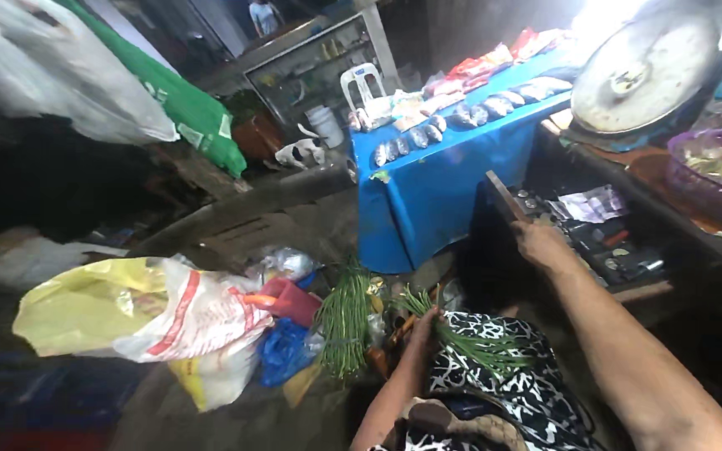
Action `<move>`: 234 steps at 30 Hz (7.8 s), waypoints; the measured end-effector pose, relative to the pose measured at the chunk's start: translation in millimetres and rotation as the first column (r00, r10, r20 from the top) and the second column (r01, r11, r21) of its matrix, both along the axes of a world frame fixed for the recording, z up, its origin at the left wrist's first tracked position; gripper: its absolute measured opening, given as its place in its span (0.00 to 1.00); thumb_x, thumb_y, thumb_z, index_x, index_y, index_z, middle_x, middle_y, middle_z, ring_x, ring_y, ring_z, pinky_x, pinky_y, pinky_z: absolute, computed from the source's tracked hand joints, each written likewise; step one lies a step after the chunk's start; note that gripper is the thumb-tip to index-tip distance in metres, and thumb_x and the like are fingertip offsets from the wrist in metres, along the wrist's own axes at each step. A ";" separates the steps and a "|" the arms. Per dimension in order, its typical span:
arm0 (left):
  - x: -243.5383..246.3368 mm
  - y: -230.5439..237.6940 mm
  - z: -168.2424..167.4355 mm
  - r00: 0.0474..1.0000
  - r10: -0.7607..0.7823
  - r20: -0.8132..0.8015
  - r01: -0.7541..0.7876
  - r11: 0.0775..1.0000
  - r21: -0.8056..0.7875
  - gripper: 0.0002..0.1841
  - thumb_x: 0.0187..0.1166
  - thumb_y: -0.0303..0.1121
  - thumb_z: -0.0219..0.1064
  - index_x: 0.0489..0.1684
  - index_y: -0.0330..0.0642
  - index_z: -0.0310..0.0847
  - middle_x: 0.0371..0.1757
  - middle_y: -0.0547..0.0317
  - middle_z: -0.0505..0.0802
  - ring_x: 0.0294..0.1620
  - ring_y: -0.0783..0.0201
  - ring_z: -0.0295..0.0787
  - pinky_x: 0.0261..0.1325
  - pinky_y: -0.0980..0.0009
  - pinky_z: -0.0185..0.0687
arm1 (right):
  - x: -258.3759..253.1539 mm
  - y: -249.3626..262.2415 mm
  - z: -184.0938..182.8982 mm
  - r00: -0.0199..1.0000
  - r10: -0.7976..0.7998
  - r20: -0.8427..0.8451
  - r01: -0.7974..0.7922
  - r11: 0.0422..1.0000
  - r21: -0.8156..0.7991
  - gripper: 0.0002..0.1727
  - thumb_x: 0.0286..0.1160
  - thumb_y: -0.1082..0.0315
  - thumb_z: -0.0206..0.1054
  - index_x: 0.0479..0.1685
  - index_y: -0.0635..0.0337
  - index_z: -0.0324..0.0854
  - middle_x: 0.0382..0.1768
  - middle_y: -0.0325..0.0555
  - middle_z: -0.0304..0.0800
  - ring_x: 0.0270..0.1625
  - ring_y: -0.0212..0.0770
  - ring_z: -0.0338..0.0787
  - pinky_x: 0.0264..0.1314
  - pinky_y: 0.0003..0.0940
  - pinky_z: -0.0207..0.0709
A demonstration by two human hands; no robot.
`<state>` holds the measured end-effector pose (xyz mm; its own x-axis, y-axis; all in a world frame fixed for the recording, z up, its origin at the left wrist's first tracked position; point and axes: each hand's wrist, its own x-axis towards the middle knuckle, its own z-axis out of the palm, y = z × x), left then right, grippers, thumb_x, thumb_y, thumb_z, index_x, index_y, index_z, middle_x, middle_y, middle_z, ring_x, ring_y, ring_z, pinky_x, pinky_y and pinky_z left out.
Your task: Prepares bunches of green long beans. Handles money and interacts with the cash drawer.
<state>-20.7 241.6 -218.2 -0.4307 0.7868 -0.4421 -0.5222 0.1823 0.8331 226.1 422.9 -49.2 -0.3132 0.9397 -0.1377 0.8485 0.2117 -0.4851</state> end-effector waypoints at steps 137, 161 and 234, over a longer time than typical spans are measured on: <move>-3.7 1.9 9.7 0.974 0.063 0.215 -0.066 0.998 0.008 0.09 0.86 0.29 0.61 0.57 0.36 0.73 0.33 0.51 0.88 0.26 0.62 0.86 0.33 0.68 0.87 | 3.8 -11.3 4.9 0.982 -0.027 -0.185 0.097 0.919 0.382 0.22 0.92 0.62 0.50 0.71 0.63 0.83 0.66 0.65 0.87 0.71 0.63 0.86 0.77 0.62 0.72; -16.3 -0.8 59.7 0.984 -0.001 0.181 -0.052 0.956 0.289 0.05 0.86 0.24 0.55 0.52 0.39 0.72 0.29 0.58 0.85 0.23 0.67 0.82 0.33 0.70 0.86 | 9.3 -11.3 -10.1 0.996 0.076 -0.037 -0.059 0.940 0.336 0.20 0.86 0.67 0.58 0.71 0.62 0.83 0.76 0.67 0.77 0.77 0.69 0.78 0.78 0.68 0.68; 28.0 -57.0 136.2 0.945 -0.269 -0.184 0.322 0.855 0.406 0.10 0.83 0.30 0.67 0.54 0.34 0.78 0.33 0.58 0.90 0.24 0.68 0.88 0.34 0.71 0.90 | -83.5 -174.5 9.0 0.610 0.097 -0.786 -0.131 0.991 0.021 0.16 0.92 0.67 0.51 0.51 0.64 0.85 0.40 0.34 0.97 0.38 0.23 0.93 0.44 0.20 0.87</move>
